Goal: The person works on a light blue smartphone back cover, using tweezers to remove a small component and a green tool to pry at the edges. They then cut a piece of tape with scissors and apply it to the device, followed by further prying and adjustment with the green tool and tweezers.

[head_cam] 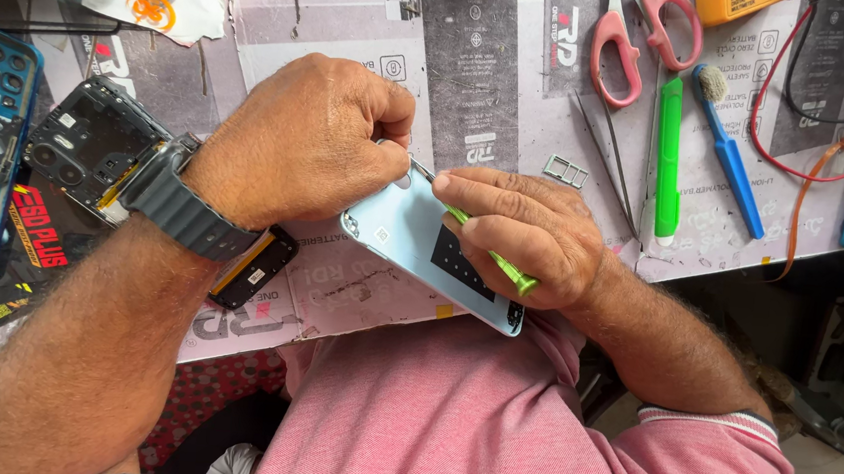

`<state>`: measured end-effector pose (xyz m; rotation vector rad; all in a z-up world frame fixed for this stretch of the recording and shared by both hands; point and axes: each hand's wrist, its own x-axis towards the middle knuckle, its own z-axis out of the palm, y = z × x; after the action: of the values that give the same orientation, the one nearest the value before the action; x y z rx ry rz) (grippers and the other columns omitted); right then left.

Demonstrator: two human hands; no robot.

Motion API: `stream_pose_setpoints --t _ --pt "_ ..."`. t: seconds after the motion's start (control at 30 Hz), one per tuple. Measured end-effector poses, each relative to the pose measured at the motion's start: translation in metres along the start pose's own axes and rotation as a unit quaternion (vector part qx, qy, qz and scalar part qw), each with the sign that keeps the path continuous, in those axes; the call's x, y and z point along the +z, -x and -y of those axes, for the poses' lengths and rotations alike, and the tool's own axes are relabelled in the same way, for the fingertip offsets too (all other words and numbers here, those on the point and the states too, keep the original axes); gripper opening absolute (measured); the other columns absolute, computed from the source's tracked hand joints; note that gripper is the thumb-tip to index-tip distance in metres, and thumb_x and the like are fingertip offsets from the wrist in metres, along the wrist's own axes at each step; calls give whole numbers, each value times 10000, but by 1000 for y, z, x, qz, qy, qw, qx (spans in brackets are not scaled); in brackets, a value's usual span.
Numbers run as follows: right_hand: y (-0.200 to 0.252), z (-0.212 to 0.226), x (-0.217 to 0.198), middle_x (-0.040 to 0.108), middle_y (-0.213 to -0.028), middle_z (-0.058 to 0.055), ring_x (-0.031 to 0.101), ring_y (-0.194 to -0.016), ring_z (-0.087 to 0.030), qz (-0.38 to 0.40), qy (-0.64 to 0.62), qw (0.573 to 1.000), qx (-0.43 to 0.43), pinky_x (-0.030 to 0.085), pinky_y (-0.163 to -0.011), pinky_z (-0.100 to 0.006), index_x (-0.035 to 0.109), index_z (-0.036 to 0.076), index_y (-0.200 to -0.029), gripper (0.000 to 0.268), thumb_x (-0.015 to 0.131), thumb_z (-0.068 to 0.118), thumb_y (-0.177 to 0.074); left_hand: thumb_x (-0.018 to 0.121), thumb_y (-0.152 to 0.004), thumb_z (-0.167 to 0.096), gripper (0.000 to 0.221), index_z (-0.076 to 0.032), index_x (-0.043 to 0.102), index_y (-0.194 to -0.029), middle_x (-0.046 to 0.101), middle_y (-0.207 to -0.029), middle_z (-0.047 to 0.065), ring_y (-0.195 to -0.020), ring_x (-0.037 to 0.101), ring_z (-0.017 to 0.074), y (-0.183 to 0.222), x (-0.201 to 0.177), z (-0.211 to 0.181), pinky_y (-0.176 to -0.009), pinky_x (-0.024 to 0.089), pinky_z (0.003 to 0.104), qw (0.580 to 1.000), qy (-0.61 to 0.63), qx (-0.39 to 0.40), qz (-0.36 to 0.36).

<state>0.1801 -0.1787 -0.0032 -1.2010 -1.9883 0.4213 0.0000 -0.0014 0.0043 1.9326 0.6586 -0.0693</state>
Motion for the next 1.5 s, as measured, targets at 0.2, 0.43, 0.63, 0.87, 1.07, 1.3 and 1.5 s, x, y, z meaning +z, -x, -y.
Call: stream_pose_setpoints --t 0.2,0.43,0.63,0.87,1.07,1.3,1.5 --pt "-1 0 0 675 -1227 -248 742 -1104 -370 4 2 1000 5 657 -855 -427 494 26 -1079 348 776 -90 -910 677 -746 -194 145 -65 735 -779 667 -623 138 -530 647 262 0 0 -1 -548 516 396 1000 -3 -7 -1" --pt "-2 2 -1 675 -1220 -256 744 -1089 -388 3 7 1000 6 653 -844 -430 481 23 -1098 372 770 -105 -902 673 -746 -190 142 -70 738 -786 668 -628 137 -539 653 264 1 0 -1 -561 516 394 1000 -8 -8 -4" --pt "-2 2 1 679 -1215 -254 747 -1085 -371 -12 6 1000 7 654 -858 -425 462 25 -1115 389 771 -113 -924 680 -746 -196 147 -65 733 -785 671 -635 135 -546 657 262 0 0 -1 -563 518 397 1000 -4 -4 -4" --pt "-5 2 2 696 -1177 -252 754 -1076 -352 -23 -8 1000 11 665 -867 -410 464 24 -1122 390 777 -96 -924 676 -751 -188 139 -67 735 -786 669 -630 138 -543 659 262 0 1 0 -566 521 397 1000 -10 -10 1" --pt "-5 2 2 706 -1169 -247 759 -1070 -345 -27 -3 999 25 664 -850 -395 472 24 -1111 376 772 -97 -920 673 -756 -188 145 -62 737 -790 676 -637 131 -549 661 254 0 1 -1 -564 519 389 1000 -3 -3 -1" --pt "-4 1 1 707 -1174 -237 764 -1063 -349 -25 -4 999 28 659 -851 -401 486 22 -1090 352 776 -94 -928 674 -753 -187 152 -59 736 -805 687 -662 138 -566 667 262 1 1 -1 -572 523 392 1000 -1 0 -5" --pt "-5 2 2 706 -1168 -248 763 -1041 -353 -38 -17 999 19 654 -835 -406 497 11 -1082 339 767 -105 -913 676 -759 -186 152 -55 737 -805 676 -676 154 -573 655 274 0 1 -1 -580 518 398 1000 -5 11 -13"
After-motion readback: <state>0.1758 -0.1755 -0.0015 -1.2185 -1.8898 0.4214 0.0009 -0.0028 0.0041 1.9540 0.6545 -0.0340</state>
